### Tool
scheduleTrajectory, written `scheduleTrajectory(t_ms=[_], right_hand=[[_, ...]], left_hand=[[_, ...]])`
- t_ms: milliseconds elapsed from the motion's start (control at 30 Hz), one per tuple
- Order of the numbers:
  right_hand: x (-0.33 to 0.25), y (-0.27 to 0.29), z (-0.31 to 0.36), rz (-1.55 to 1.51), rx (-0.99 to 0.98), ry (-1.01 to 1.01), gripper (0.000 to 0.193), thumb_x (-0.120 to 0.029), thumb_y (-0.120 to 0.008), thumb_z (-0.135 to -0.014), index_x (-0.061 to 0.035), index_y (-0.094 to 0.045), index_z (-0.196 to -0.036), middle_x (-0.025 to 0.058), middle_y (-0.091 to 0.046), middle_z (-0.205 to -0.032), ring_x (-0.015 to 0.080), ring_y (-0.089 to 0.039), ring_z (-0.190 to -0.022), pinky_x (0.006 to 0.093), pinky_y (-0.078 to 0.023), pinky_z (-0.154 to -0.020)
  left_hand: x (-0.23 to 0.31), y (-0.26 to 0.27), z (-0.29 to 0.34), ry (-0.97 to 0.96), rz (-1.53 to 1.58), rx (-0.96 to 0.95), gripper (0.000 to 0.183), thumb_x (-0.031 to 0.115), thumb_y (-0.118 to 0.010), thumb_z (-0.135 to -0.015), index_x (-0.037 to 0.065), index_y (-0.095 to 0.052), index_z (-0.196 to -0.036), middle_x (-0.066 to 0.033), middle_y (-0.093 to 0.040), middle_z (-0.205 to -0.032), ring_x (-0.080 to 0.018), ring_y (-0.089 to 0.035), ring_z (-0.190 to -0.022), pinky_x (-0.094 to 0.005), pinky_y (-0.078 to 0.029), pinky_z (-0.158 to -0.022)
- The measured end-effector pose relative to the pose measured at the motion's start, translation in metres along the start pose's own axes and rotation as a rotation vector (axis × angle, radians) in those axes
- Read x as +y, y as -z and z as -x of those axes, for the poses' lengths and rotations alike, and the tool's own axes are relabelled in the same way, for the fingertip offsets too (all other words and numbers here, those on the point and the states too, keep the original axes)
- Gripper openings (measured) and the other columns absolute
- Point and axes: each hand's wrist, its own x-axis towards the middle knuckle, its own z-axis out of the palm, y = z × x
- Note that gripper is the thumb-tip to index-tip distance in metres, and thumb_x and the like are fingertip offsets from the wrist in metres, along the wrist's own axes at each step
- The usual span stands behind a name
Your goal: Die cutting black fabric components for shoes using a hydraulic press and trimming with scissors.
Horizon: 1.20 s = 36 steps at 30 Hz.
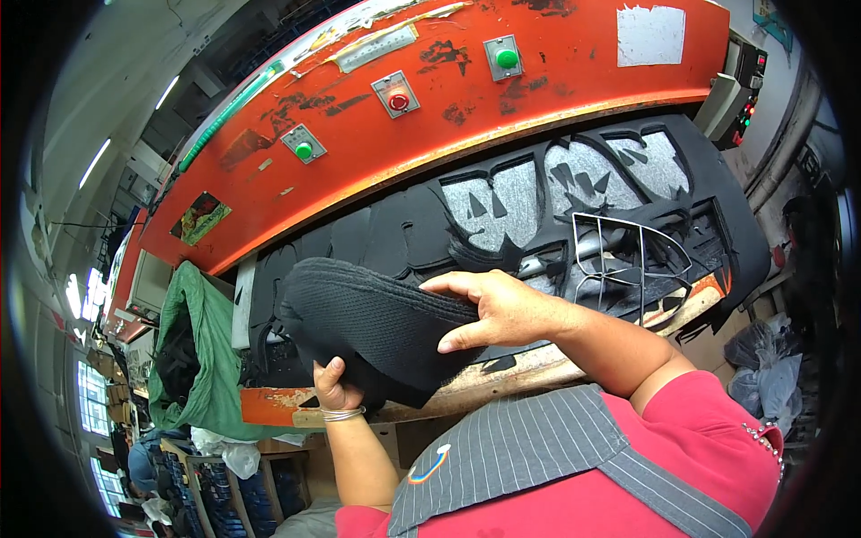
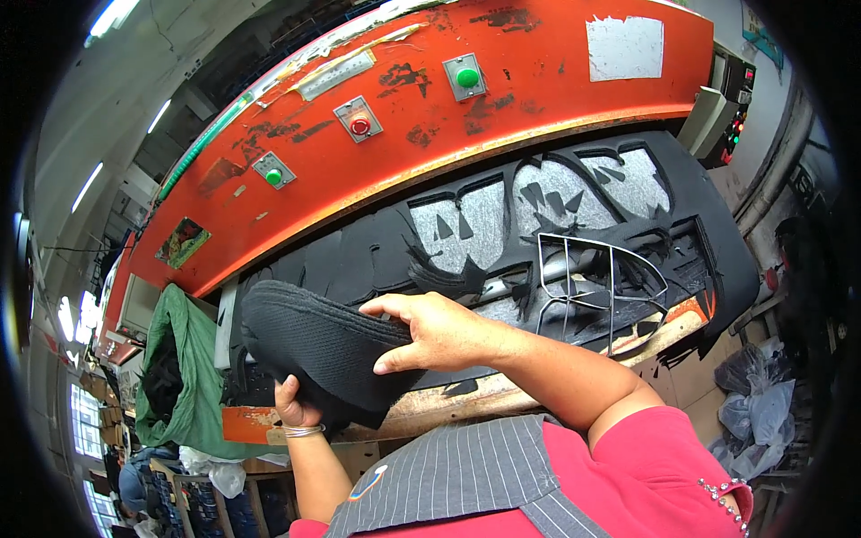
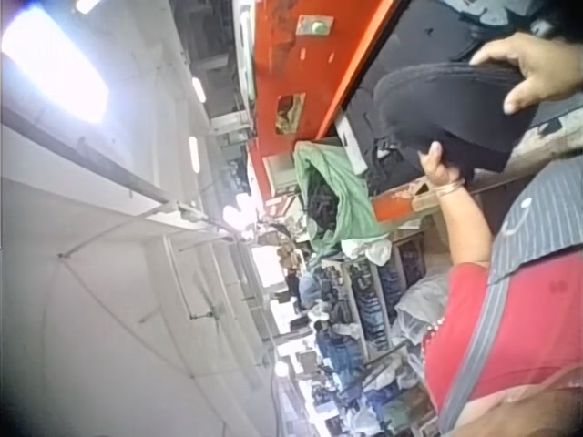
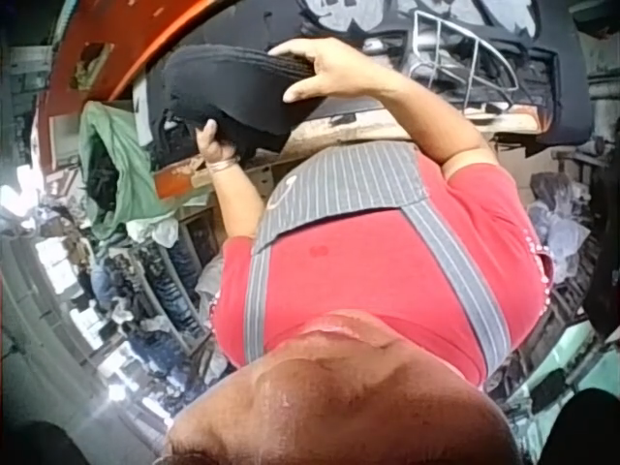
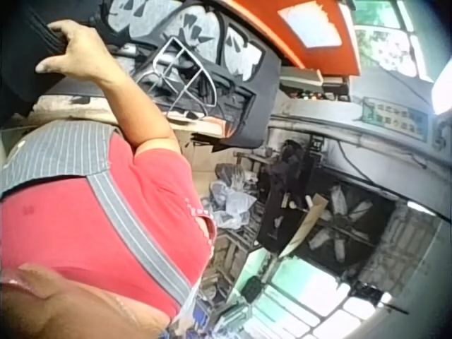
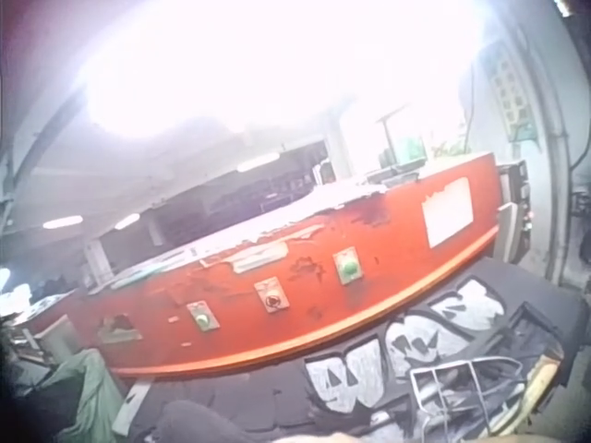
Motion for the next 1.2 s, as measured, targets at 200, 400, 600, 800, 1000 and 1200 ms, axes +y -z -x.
scheduleTrajectory(t_ms=[200, 400, 600, 800, 1000, 1200], right_hand=[[0.002, -0.001, 0.0, 0.027, 0.003, 0.024, 0.065, -0.025, -0.079, -0.073, 0.0015, -0.05, -0.125, 0.0161, -0.063, -0.111, 0.021, -0.06, -0.103, 0.0325, -0.046, -0.089], [0.021, 0.001, -0.005, -0.256, -0.093, -0.149, 0.056, -0.02, -0.075, -0.078, 0.0027, -0.051, -0.123, 0.0117, -0.064, -0.109, 0.0164, -0.058, -0.1, 0.03, -0.045, -0.09], [0.035, -0.01, -0.006, -0.283, -0.078, -0.161, 0.062, -0.014, -0.074, -0.079, 0.0037, -0.044, -0.13, 0.0121, -0.058, -0.12, 0.0156, -0.055, -0.106, 0.0288, -0.043, -0.094], [0.009, -0.017, -0.007, -0.121, -0.141, -0.059, 0.062, -0.016, -0.074, -0.079, 0.002, -0.045, -0.131, 0.0111, -0.059, -0.119, 0.0153, -0.053, -0.109, 0.0296, -0.043, -0.095], [0.006, -0.02, -0.003, -0.319, -0.203, -0.113, 0.06, -0.019, -0.074, -0.08, 0.0022, -0.046, -0.129, 0.009, -0.057, -0.118, 0.0137, -0.051, -0.11, 0.0303, -0.041, -0.096], [0.038, -0.03, -0.006, -0.537, -0.087, -0.258, 0.049, -0.024, -0.064, -0.09, 0.0017, -0.046, -0.127, 0.0078, -0.058, -0.115, 0.0124, -0.052, -0.105, 0.0282, -0.042, -0.094]], left_hand=[[0.005, -0.006, 0.002, -0.02, -0.042, 0.01, 0.068, 0.005, -0.065, -0.075, 0.002, -0.037, -0.136, -0.0146, -0.05, -0.13, -0.0323, -0.05, -0.118, -0.0446, -0.037, -0.104], [0.005, -0.027, -0.002, 0.112, -0.067, 0.039, 0.073, 0.002, -0.065, -0.075, 0.0, -0.03, -0.139, -0.0174, -0.047, -0.129, -0.0279, -0.048, -0.117, -0.0401, -0.038, -0.103], [-0.006, -0.032, 0.0, -0.361, -0.609, 0.31, 0.034, 0.003, -0.059, -0.088, 0.001, -0.05, -0.12, -0.0084, -0.056, -0.107, -0.0124, -0.054, -0.093, -0.0249, -0.045, -0.083], [-0.034, -0.047, 0.031, 0.439, -0.418, -0.245, 0.054, 0.045, -0.046, -0.095, -0.002, -0.054, -0.12, -0.0119, -0.06, -0.116, -0.0216, -0.057, -0.104, -0.0343, -0.044, -0.091], [-0.038, -0.068, 0.024, 0.278, 0.202, -0.289, 0.075, 0.06, -0.048, -0.088, -0.002, -0.044, -0.132, -0.0141, -0.05, -0.132, -0.0279, -0.046, -0.125, -0.0428, -0.035, -0.105], [-0.038, -0.092, 0.012, 0.155, 0.079, 0.109, 0.042, 0.029, -0.054, -0.094, -0.002, -0.05, -0.121, -0.0138, -0.058, -0.117, -0.0237, -0.057, -0.105, -0.0363, -0.044, -0.095]])
